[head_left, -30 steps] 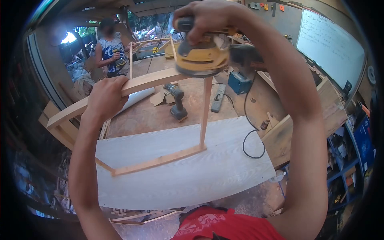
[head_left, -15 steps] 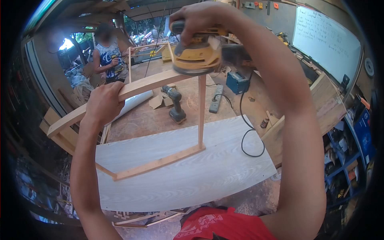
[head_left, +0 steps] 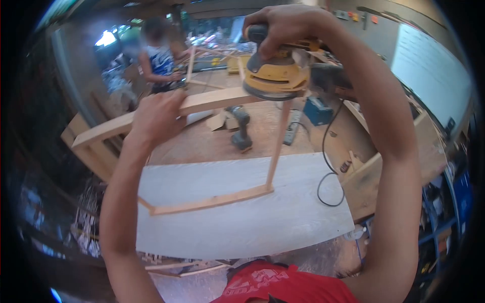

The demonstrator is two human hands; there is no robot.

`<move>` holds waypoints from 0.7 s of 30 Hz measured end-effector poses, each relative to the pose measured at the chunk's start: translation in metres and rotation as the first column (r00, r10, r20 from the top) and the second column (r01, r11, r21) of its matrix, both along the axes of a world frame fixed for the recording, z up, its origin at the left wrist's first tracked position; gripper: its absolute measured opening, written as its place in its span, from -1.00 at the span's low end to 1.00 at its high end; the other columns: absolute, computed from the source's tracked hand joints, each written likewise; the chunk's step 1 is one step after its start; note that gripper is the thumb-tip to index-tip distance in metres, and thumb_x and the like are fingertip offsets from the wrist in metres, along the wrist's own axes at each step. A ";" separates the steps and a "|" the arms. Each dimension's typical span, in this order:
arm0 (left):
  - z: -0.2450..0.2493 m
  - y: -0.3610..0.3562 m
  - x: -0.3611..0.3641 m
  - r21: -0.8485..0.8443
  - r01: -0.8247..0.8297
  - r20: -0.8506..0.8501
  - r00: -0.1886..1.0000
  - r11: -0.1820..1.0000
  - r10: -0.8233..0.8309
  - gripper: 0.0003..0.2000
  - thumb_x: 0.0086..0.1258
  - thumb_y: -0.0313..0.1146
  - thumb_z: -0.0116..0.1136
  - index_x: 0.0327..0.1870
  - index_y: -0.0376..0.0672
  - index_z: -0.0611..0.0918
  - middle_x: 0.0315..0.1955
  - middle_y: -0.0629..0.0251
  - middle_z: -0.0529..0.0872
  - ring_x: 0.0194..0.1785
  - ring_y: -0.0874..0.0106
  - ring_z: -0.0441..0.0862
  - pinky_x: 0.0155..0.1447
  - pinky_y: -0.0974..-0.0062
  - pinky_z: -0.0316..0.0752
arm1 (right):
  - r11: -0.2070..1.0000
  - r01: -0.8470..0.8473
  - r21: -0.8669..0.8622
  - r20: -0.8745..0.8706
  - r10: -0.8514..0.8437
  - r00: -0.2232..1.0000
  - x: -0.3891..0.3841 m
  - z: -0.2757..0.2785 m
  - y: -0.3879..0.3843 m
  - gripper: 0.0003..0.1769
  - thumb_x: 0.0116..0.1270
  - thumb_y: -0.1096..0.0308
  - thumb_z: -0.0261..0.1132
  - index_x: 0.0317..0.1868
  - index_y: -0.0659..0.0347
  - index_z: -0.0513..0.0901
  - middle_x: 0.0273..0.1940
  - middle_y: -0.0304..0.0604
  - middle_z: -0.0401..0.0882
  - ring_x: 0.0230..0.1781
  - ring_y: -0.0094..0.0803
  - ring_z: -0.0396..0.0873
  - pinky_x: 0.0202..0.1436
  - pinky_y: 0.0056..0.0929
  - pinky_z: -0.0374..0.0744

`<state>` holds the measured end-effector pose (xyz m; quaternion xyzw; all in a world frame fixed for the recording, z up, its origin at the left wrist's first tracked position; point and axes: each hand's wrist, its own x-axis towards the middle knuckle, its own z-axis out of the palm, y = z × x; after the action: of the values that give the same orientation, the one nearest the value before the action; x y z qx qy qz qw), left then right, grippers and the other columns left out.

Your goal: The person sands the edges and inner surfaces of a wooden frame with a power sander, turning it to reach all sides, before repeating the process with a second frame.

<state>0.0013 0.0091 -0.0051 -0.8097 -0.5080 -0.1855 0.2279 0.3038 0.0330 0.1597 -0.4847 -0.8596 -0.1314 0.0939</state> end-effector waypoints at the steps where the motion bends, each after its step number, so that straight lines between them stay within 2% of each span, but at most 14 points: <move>1: 0.001 -0.002 -0.001 -0.016 -0.014 0.004 1.000 1.000 0.014 -0.66 0.26 -0.34 0.41 0.06 -0.12 0.68 -0.14 0.09 0.82 0.00 -0.01 0.80 0.11 0.02 0.65 | 0.998 -0.024 -0.062 -0.054 0.020 0.998 -0.008 -0.001 -0.001 -0.08 -0.01 0.10 0.66 0.46 0.00 0.66 0.14 0.06 0.81 0.05 -0.10 0.82 0.17 -0.17 0.75; 3: 0.004 0.001 -0.001 -0.076 -0.086 0.015 0.996 0.993 0.087 -0.59 0.27 -0.33 0.40 0.16 -0.14 0.69 -0.05 0.02 0.84 0.07 -0.02 0.80 0.16 0.01 0.66 | 0.987 -0.140 -0.074 -0.007 0.140 0.990 -0.027 0.007 0.009 -0.16 -0.10 0.06 0.64 0.30 -0.02 0.70 -0.02 -0.07 0.83 -0.05 -0.21 0.81 0.03 -0.13 0.78; 5: 0.004 -0.004 -0.002 -0.111 -0.103 0.042 0.993 0.988 0.108 -0.55 0.32 -0.30 0.40 0.25 -0.14 0.67 0.00 0.04 0.85 0.11 -0.01 0.81 0.20 0.02 0.69 | 0.987 -0.159 -0.017 0.013 0.159 0.987 -0.043 0.005 0.009 -0.18 -0.10 0.05 0.66 0.28 -0.01 0.70 -0.04 -0.09 0.83 -0.08 -0.20 0.79 0.09 -0.10 0.70; 8: 0.005 -0.013 -0.001 -0.096 -0.103 0.012 0.994 0.990 0.105 -0.62 0.34 -0.23 0.43 0.12 -0.13 0.67 -0.04 0.11 0.84 0.08 0.08 0.83 0.15 0.07 0.71 | 0.977 -0.212 -0.019 -0.007 0.212 0.977 -0.054 0.004 0.003 -0.15 -0.14 0.03 0.64 0.28 -0.03 0.70 -0.06 -0.07 0.82 -0.09 -0.18 0.77 0.10 -0.11 0.68; 11: 0.003 -0.010 -0.003 -0.093 -0.104 0.000 0.995 0.990 0.104 -0.63 0.33 -0.19 0.44 0.09 -0.13 0.68 -0.05 0.13 0.84 0.08 0.09 0.83 0.14 0.10 0.71 | 0.987 -0.154 -0.034 0.036 0.156 0.987 -0.051 0.005 0.004 -0.15 -0.13 0.06 0.66 0.29 -0.07 0.70 0.02 0.01 0.81 0.00 -0.11 0.79 0.13 -0.15 0.67; 14: 0.002 -0.014 -0.006 -0.093 -0.059 0.009 0.998 0.994 0.060 -0.62 0.32 -0.15 0.45 0.06 -0.13 0.69 -0.04 0.14 0.84 0.08 0.11 0.83 0.15 0.11 0.71 | 0.992 -0.092 -0.092 -0.025 0.090 0.996 -0.040 0.001 0.001 -0.18 -0.14 0.04 0.63 0.27 -0.10 0.71 0.03 -0.01 0.81 0.00 -0.10 0.79 0.14 -0.15 0.68; 16: 0.005 -0.010 -0.011 -0.065 -0.045 0.007 0.999 0.997 0.046 -0.60 0.32 -0.10 0.46 0.03 -0.16 0.68 -0.04 0.12 0.84 0.09 0.09 0.83 0.16 0.11 0.70 | 1.000 0.008 -0.026 0.021 -0.007 1.000 -0.040 0.009 -0.002 -0.18 -0.19 0.06 0.62 0.23 -0.07 0.70 0.04 -0.05 0.77 0.02 -0.20 0.75 0.16 -0.16 0.66; 18: 0.010 -0.015 -0.016 -0.091 -0.044 0.024 0.999 0.995 0.046 -0.57 0.33 -0.08 0.46 0.07 -0.19 0.68 -0.02 0.08 0.84 0.12 0.06 0.81 0.20 0.11 0.69 | 1.000 0.000 0.007 0.048 -0.001 0.999 -0.034 0.015 -0.002 -0.19 -0.19 0.09 0.64 0.22 -0.05 0.70 -0.01 -0.06 0.78 -0.01 -0.21 0.75 0.13 -0.17 0.67; 20: 0.014 -0.027 -0.018 -0.161 -0.019 0.019 1.000 0.987 0.022 -0.54 0.35 -0.06 0.46 0.10 -0.21 0.69 0.00 0.04 0.83 0.14 0.03 0.80 0.23 0.11 0.67 | 0.996 -0.010 -0.093 -0.028 0.007 1.000 -0.017 0.016 -0.008 -0.18 -0.17 0.11 0.65 0.24 -0.04 0.70 -0.04 -0.07 0.80 -0.03 -0.22 0.77 0.10 -0.17 0.68; 21: 0.014 -0.031 -0.021 -0.145 0.038 0.042 0.999 0.989 -0.032 -0.53 0.34 -0.10 0.45 0.13 -0.24 0.69 0.04 0.00 0.83 0.19 0.02 0.78 0.29 0.09 0.65 | 0.992 0.025 -0.121 -0.001 -0.026 1.000 -0.004 0.017 -0.008 -0.19 -0.17 0.10 0.65 0.23 -0.03 0.70 -0.08 -0.07 0.80 -0.06 -0.22 0.77 0.08 -0.16 0.68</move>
<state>-0.0200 -0.0220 0.0084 -0.8291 -0.5104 -0.1676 0.1547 0.2997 0.0247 0.1768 -0.5006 -0.8597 -0.0797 0.0636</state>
